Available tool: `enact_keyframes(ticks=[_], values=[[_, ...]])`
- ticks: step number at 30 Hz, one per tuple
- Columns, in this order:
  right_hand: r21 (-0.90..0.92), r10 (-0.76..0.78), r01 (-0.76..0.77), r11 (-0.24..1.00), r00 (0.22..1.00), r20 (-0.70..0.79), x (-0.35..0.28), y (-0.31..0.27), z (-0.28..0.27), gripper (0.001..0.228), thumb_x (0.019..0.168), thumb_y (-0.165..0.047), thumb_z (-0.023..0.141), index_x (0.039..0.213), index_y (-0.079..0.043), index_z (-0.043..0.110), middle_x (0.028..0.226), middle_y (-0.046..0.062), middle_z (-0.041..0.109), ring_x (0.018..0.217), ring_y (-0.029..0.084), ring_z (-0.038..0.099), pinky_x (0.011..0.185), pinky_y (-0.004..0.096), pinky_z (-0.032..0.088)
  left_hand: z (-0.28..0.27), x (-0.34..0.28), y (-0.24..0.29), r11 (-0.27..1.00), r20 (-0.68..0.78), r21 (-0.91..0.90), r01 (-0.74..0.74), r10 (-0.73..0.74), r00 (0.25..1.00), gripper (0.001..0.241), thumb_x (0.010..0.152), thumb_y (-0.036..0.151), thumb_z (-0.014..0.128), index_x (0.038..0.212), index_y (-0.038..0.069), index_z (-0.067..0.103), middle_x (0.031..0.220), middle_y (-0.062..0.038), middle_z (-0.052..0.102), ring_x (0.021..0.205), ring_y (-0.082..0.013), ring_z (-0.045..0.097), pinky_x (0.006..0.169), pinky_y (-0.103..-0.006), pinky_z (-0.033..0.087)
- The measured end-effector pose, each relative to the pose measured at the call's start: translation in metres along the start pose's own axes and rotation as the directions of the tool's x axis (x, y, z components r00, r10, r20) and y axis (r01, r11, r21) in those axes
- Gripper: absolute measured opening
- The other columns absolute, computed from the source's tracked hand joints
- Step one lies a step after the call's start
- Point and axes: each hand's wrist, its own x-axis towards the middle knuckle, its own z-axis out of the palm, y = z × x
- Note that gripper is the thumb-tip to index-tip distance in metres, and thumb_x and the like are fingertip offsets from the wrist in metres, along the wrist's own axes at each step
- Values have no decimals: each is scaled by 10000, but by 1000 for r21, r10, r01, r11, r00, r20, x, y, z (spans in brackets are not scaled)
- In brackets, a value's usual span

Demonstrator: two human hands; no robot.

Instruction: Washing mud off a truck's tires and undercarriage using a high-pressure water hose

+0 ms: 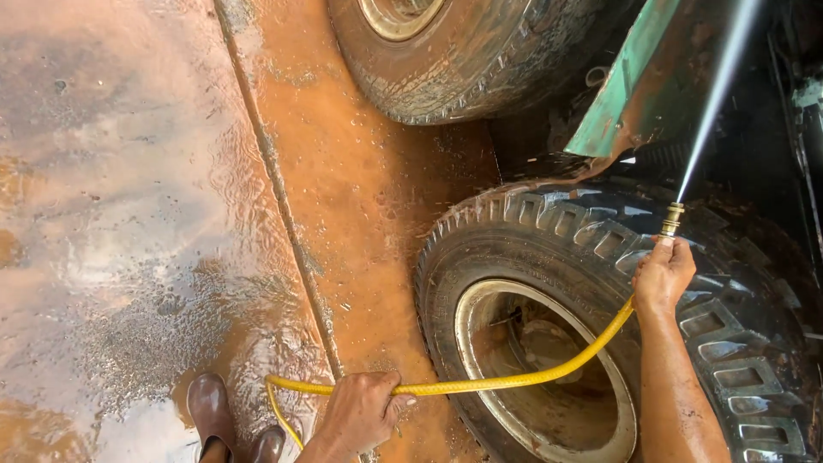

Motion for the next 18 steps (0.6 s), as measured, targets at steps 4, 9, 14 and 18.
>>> enact_keyframes(ticks=[4, 9, 14, 18], values=[[-113, -105, 108, 988, 994, 33, -5, 11, -8, 229, 1228, -244, 424, 1150, -85, 569, 710, 6, 467, 553, 103, 417, 426, 300, 340, 6, -9, 9, 999, 46, 39, -19, 18, 999, 420, 1059, 485, 557, 808, 148, 585, 642, -44, 587, 496, -241, 590, 451, -455, 511], [-172, -142, 142, 975, 990, 17, -4, 22, -20, 209, 1231, -231, 453, 1140, -105, 592, 787, 24, 517, 645, 127, 481, 530, 320, 403, 16, -16, 16, 998, 16, 57, -25, 24, 1000, 474, 1061, 542, 512, 837, 137, 613, 602, -43, 573, 461, -255, 581, 440, -471, 506], [-250, -179, 177, 952, 984, 14, 2, 28, -35, 181, 1239, -181, 476, 1126, -103, 593, 811, 29, 532, 645, 143, 486, 493, 349, 397, 33, -17, 25, 998, 13, 47, -32, 32, 999, 484, 1077, 565, 497, 828, 166, 611, 625, -2, 565, 461, -190, 564, 397, -425, 497], [-316, -280, 258, 913, 960, -27, 14, 50, -46, 198, 1230, -201, 503, 1104, -95, 612, 767, 30, 532, 647, 150, 478, 543, 385, 390, 33, -15, 37, 997, 83, 77, -27, 20, 996, 487, 1083, 564, 495, 862, 152, 630, 670, -38, 632, 540, -280, 642, 506, -522, 525]])
